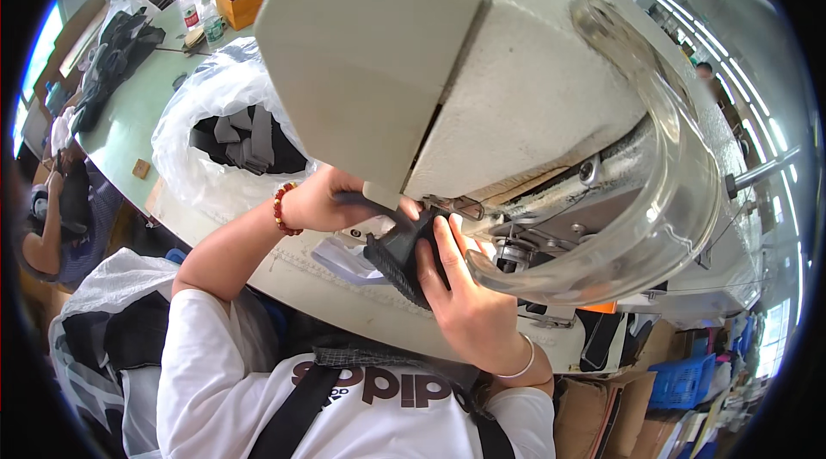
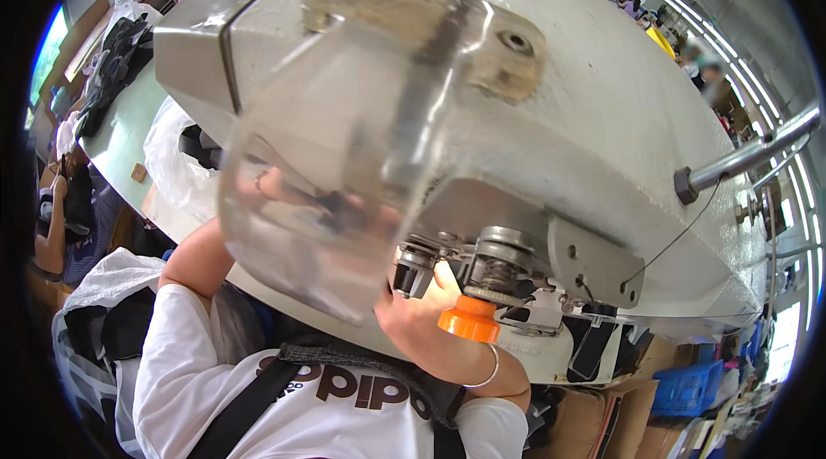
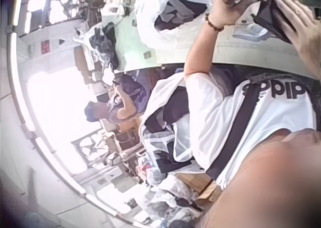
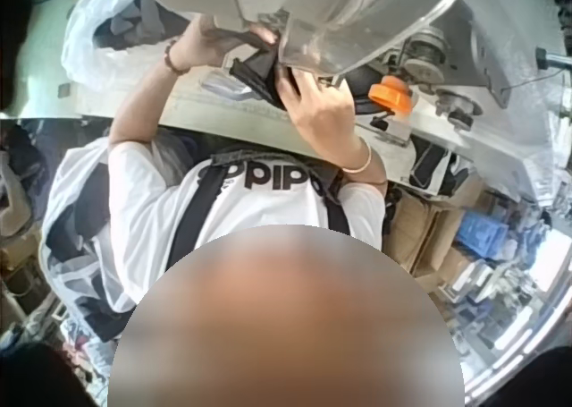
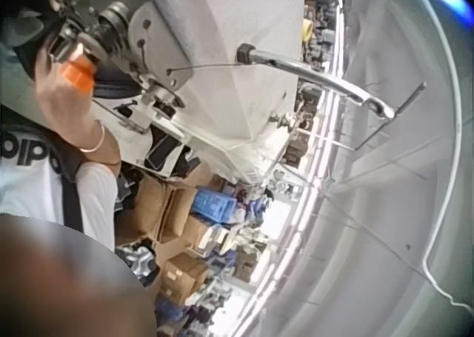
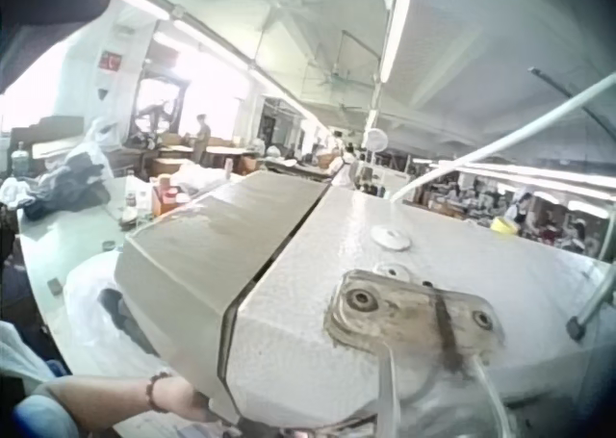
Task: Using an industrial sewing machine to stitch together black and grey shoe components in a manufacturing environment.
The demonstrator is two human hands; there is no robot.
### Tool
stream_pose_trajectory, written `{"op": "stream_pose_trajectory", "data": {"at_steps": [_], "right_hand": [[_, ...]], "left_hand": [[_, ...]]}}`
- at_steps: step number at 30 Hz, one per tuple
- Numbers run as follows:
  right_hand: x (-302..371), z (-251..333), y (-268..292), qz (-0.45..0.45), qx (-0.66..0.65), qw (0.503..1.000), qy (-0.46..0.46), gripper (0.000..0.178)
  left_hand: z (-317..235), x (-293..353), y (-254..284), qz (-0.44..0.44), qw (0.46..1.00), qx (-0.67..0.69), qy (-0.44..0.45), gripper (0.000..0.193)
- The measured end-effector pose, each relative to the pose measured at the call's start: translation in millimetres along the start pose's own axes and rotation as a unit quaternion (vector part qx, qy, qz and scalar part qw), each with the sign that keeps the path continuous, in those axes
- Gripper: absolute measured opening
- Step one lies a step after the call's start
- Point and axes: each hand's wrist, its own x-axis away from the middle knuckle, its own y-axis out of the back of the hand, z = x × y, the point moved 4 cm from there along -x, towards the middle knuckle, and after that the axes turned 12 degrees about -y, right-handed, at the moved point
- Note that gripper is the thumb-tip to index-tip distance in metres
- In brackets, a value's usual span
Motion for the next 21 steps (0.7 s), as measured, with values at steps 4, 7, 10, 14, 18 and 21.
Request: {"op": "stream_pose_trajectory", "data": {"at_steps": [4,7,10,14,18,21], "right_hand": [[2.1,-3.5,4.2,-0.019,0.032,0.999,0.006,0.038],[1.8,-4.3,2.1,-0.029,0.038,0.999,-0.011,0.038],[1.8,-5.5,1.0,-0.029,0.028,0.999,-0.028,0.039],[0.2,-7.7,0.4,-0.007,0.039,0.999,-0.007,0.038],[-2.8,-3.1,1.1,-0.043,0.093,0.994,0.035,0.034],[-3.2,3.7,-1.6,-0.022,0.057,0.998,-0.018,0.027]], "left_hand": [[28.0,19.9,-11.3,-0.143,0.978,0.129,0.078,0.026],[38.5,32.0,-15.8,-0.183,0.957,0.16,0.157,0.026],[32.3,31.2,-15.2,-0.18,0.947,0.217,0.152,0.025],[16.0,13.0,-10.7,-0.089,0.977,0.185,0.063,0.029],[3.5,3.3,-4.5,0.006,0.992,0.113,0.052,0.044],[-2.2,-2.0,0.0,0.041,0.996,0.068,0.037,0.051]]}}
